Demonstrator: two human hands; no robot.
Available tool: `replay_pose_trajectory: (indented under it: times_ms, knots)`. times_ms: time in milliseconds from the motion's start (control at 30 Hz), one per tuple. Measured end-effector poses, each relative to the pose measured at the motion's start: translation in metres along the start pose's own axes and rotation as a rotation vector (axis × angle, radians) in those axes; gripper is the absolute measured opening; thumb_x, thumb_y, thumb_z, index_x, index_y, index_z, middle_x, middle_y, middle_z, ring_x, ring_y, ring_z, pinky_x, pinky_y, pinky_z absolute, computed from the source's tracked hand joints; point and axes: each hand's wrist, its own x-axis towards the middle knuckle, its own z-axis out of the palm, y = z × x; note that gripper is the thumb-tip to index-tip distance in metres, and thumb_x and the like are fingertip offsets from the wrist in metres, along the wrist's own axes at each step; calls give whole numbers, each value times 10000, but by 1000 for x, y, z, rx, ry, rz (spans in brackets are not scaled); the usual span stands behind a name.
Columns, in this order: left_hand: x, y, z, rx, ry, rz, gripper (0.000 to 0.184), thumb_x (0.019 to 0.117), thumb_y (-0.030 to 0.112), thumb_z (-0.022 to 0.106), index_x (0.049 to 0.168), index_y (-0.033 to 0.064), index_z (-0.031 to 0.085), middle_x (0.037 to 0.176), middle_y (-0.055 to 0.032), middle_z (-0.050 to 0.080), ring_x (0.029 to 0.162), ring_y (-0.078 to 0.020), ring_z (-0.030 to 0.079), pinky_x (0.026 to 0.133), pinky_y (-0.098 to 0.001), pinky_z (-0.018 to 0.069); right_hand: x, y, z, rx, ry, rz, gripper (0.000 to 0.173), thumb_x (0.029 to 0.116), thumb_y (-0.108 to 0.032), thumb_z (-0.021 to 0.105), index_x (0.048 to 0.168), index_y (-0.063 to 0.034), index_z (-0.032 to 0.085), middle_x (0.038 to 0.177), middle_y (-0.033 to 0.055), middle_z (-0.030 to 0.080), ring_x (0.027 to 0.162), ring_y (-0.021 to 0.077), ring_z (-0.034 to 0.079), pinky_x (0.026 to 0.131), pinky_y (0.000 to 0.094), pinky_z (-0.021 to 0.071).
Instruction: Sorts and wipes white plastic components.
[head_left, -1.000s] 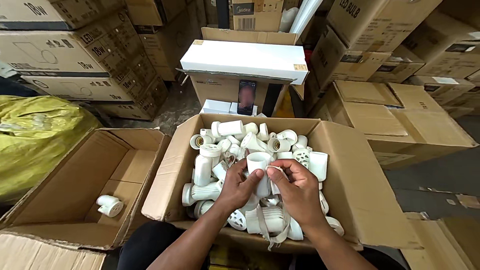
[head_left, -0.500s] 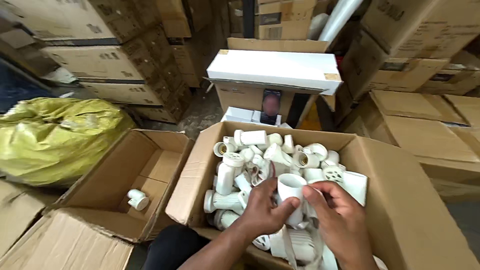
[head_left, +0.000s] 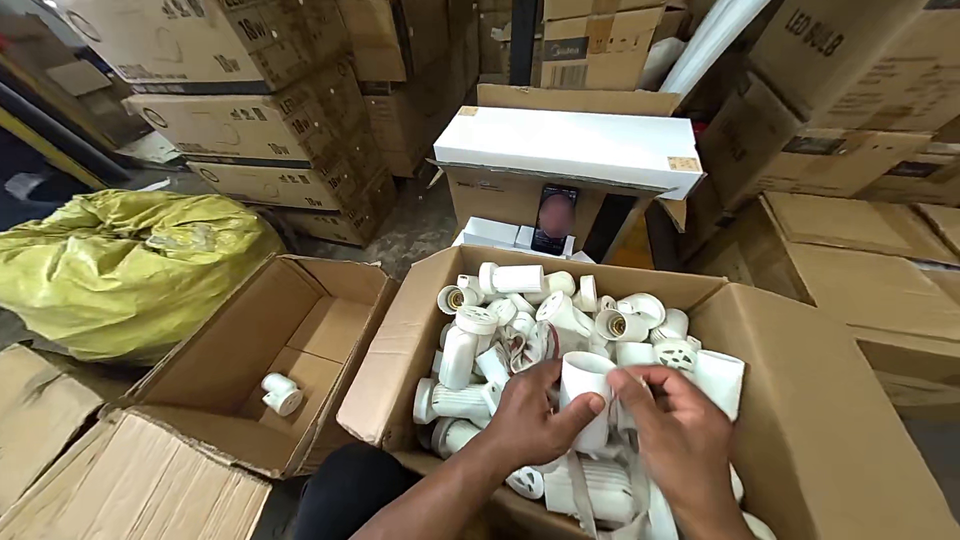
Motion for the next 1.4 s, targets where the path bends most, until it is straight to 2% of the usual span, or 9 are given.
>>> replay_pose_trajectory:
  times_ms: [233,433,533,600,700,1067,1200,1267,1400]
  knots:
    - [11,5,-12,-444,133,-50,405,1018,366,547,1114,-14,649,942,-41,726,857,-112,707,808,-328,608,22,11,-8,437,213,365,121,1042,-126,539,1021,-28,608,842,39,654,728,108,651,661,269,579]
    - [20,-2,-22,-805,363,-173,451,987,369,466,1206,-8,581,1037,-101,718,976,-148,702,907,-357,580,12,1,-12,822,63,576,449,1102,-231,185,1360,-40,498,1129,99,696,1003,177,701,889,358,579]
    - [22,-1,-20,-832,424,-188,449,1038,329,367,1252,-19,553,1074,-125,715,1011,-167,700,932,-368,576,5,0,-8,622,-1,308,357,982,21,450,1325,69,541,1075,117,704,948,173,708,856,346,610]
    - [18,-2,-11,-727,376,-212,512,1027,401,421,1262,-36,547,1075,-123,700,1003,-168,691,922,-375,577,-6,3,-1,336,-97,34,270,915,2,655,1177,70,662,1052,83,723,908,129,701,799,292,613]
    - [7,2,7,-493,245,-106,469,1026,419,500,1122,-24,621,919,-50,723,840,-117,712,793,-332,615,-10,6,10,77,-104,-207,166,913,-72,703,1053,-4,761,1024,71,683,857,72,658,721,196,583]
    - [-2,7,11,-205,92,97,443,1053,389,531,1120,-33,649,969,-38,719,876,-68,702,806,-284,611,13,-2,13,33,7,-179,149,928,-146,732,992,-13,756,941,54,700,780,79,659,672,210,576]
    - [-4,0,4,-190,199,-65,340,964,334,664,1073,13,687,931,-26,718,837,-83,698,768,-281,601,1,14,10,-26,-69,-166,168,943,-149,707,1024,-9,753,991,73,693,836,74,666,715,194,580]
    - [3,1,-4,-352,331,-215,304,1036,248,527,1075,-23,660,900,-76,711,823,-141,702,770,-349,606,-2,16,3,19,-161,-42,168,942,-162,705,1021,-20,745,945,45,701,790,68,662,687,208,576]
    - [27,10,-32,-745,524,-234,560,1086,465,247,1349,58,527,1113,-105,700,1014,-187,691,898,-432,585,-1,6,-6,275,-103,249,176,1012,-124,567,1092,13,642,872,47,691,708,101,654,623,265,570]
